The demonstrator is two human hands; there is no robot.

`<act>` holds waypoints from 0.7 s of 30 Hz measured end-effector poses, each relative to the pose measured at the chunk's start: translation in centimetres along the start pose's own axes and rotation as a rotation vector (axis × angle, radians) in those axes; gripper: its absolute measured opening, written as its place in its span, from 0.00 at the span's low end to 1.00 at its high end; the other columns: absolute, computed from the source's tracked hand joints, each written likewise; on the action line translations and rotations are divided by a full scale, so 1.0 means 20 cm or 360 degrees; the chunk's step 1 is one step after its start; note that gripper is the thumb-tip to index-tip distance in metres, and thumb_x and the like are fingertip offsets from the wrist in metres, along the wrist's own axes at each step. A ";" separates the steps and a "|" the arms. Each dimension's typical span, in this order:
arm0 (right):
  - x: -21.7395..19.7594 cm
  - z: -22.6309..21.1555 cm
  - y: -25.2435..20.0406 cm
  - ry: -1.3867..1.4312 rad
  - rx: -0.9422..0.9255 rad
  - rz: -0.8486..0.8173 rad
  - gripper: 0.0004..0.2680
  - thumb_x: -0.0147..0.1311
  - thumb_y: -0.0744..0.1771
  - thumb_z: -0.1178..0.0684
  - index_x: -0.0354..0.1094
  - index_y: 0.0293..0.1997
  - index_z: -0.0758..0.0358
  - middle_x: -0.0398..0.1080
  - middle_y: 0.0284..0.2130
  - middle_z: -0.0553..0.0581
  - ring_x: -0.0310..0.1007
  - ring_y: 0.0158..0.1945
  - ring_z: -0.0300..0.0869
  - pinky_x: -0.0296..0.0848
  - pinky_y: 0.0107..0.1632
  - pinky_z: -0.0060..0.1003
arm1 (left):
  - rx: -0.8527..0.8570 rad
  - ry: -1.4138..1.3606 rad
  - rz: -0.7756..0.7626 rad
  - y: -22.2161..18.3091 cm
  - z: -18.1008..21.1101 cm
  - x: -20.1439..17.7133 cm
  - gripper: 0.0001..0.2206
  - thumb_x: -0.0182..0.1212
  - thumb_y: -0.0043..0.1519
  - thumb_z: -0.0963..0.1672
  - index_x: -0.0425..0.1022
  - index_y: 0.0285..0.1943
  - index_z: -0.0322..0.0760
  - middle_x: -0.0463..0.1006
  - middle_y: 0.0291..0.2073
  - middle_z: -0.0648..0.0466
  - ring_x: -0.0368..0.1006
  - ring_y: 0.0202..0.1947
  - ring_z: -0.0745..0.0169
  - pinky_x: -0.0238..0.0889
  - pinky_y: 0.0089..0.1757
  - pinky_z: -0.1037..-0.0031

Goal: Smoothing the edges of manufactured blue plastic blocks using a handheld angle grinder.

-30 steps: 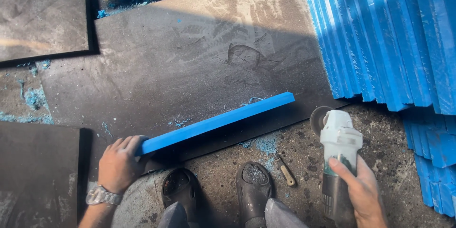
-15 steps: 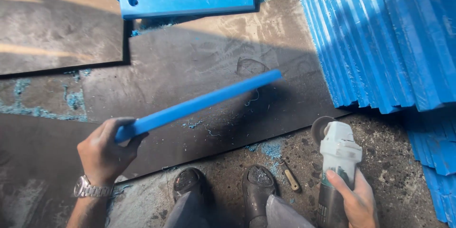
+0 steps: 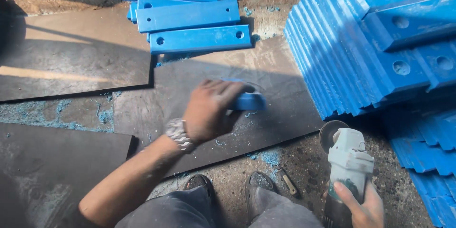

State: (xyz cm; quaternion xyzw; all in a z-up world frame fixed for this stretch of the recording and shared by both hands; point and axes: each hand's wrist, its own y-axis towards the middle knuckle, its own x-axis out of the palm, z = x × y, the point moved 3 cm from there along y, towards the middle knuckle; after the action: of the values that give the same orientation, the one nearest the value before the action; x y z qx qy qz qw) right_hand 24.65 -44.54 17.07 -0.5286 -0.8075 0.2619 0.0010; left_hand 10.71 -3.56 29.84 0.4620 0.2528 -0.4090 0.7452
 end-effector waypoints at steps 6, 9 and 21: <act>0.00 -0.11 -0.08 -0.0164 -0.0080 -0.0020 0.30 0.63 0.58 0.49 0.60 0.67 0.69 0.79 0.38 0.69 0.82 0.41 0.51 0.76 0.50 0.47 | 0.0107 -0.0350 0.0126 0.03 0.12 0.20 0.18 0.71 0.56 0.43 0.73 0.55 0.44 0.81 0.43 0.53 0.79 0.44 0.51 0.70 0.45 0.59; -0.03 -0.08 -0.10 -0.0226 -0.0210 -0.0069 0.31 0.65 0.59 0.49 0.59 0.69 0.71 0.79 0.39 0.69 0.83 0.43 0.51 0.76 0.52 0.48 | 0.0048 -0.0549 0.0201 -0.02 0.10 0.24 0.20 0.72 0.56 0.42 0.73 0.57 0.44 0.81 0.48 0.53 0.80 0.48 0.51 0.73 0.47 0.61; 0.29 -0.59 -0.21 -0.0606 -0.0458 -0.0002 0.33 0.68 0.54 0.45 0.63 0.63 0.70 0.75 0.48 0.68 0.77 0.53 0.52 0.70 0.58 0.49 | -0.0148 -0.0627 0.0069 -0.10 -0.05 0.38 0.17 0.70 0.56 0.41 0.76 0.55 0.46 0.81 0.57 0.57 0.81 0.53 0.56 0.77 0.51 0.65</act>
State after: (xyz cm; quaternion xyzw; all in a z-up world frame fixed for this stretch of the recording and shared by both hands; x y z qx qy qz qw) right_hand 21.84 -35.91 27.40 -0.4637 -0.8225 0.2392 -0.2266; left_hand 13.04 -6.04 22.78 0.3433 0.1107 -0.4633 0.8095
